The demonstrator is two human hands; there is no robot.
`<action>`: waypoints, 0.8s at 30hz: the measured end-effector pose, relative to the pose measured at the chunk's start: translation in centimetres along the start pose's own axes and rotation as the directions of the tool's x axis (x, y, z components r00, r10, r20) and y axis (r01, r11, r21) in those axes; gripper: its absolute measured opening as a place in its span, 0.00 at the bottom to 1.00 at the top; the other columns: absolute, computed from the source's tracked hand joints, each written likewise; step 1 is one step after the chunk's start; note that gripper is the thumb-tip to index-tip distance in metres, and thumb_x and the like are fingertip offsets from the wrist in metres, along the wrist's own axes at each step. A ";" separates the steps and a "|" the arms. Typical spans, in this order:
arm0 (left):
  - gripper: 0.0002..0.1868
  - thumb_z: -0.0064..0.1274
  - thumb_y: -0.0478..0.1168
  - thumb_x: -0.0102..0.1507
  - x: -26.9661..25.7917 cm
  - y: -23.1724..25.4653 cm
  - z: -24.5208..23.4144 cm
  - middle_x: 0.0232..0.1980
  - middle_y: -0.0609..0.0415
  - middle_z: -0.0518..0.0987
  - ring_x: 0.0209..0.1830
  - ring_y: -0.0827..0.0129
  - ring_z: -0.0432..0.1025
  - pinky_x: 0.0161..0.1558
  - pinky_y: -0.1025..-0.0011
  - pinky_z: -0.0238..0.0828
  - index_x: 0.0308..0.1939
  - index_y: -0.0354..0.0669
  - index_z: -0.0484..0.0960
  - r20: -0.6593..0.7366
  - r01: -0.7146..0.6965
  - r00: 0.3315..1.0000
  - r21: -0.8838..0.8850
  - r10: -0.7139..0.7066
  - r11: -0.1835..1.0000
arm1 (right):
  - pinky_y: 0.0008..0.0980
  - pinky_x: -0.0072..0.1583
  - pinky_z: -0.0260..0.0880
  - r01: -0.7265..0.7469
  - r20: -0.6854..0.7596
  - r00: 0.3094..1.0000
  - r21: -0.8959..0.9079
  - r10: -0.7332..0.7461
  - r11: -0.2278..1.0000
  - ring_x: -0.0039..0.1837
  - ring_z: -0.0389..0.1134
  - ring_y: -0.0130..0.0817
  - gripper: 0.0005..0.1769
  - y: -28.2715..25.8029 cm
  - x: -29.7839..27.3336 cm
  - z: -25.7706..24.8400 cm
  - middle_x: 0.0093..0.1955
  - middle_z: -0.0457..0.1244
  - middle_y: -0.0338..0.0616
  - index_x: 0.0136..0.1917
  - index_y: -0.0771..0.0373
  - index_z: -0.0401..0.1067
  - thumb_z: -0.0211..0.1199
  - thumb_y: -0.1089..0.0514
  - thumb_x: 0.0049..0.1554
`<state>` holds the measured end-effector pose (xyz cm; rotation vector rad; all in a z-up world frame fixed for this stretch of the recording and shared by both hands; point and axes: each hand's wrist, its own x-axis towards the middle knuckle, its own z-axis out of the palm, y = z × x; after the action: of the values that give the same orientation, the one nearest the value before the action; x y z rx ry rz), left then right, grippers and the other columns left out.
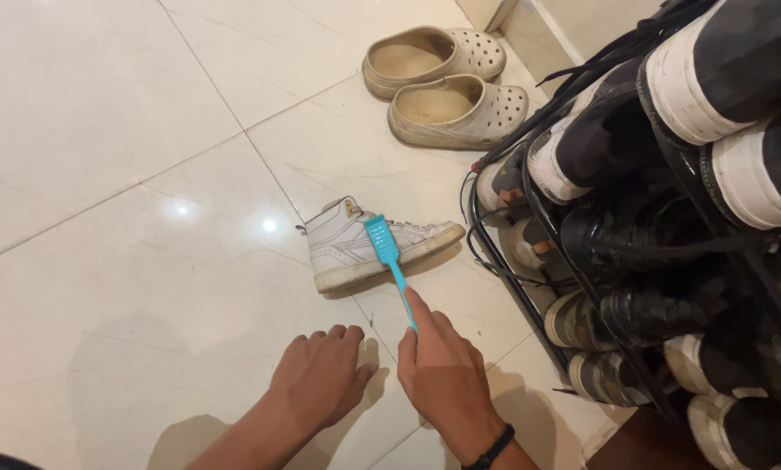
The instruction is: The person scrubs the upper surface of a white high-top sneaker using a blue brush. The person holds the shoe steady with their left hand while scrubbing with their right hand.
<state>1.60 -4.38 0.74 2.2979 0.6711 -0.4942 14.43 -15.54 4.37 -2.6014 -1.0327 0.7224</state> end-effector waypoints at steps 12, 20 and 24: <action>0.23 0.53 0.54 0.62 -4.3 -1.7 -1.0 0.48 0.50 0.81 0.47 0.54 0.77 0.50 0.58 0.72 0.56 0.47 0.74 -0.018 0.221 0.975 -0.023 -0.221 0.975 | 0.52 0.55 0.70 0.008 0.261 0.964 -0.185 0.042 0.983 0.50 0.71 0.57 0.31 -2.2 2.0 -0.7 0.53 0.66 0.55 0.77 0.52 0.53 0.49 0.52 0.62; 0.24 0.53 0.56 0.62 -4.4 -3.3 -0.3 0.49 0.50 0.81 0.48 0.54 0.77 0.50 0.57 0.73 0.56 0.47 0.75 0.013 0.236 0.972 -0.007 -0.236 0.972 | 0.52 0.56 0.70 0.002 0.247 0.968 -0.147 0.035 0.989 0.52 0.70 0.55 0.28 -1.5 2.8 -0.2 0.52 0.67 0.53 0.75 0.49 0.57 0.51 0.52 0.61; 0.24 0.51 0.58 0.65 -4.0 -3.2 0.8 0.49 0.50 0.81 0.49 0.56 0.77 0.51 0.60 0.73 0.54 0.45 0.74 0.091 0.219 0.970 0.072 -0.225 0.973 | 0.52 0.57 0.69 0.011 0.225 0.974 -0.112 0.015 0.994 0.52 0.70 0.55 0.29 -1.6 2.8 -0.3 0.50 0.68 0.53 0.75 0.49 0.60 0.53 0.53 0.60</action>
<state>-3.62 -4.20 0.65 2.2491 0.8803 -0.7374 15.45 -12.52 4.30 -2.6612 -1.1660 1.0075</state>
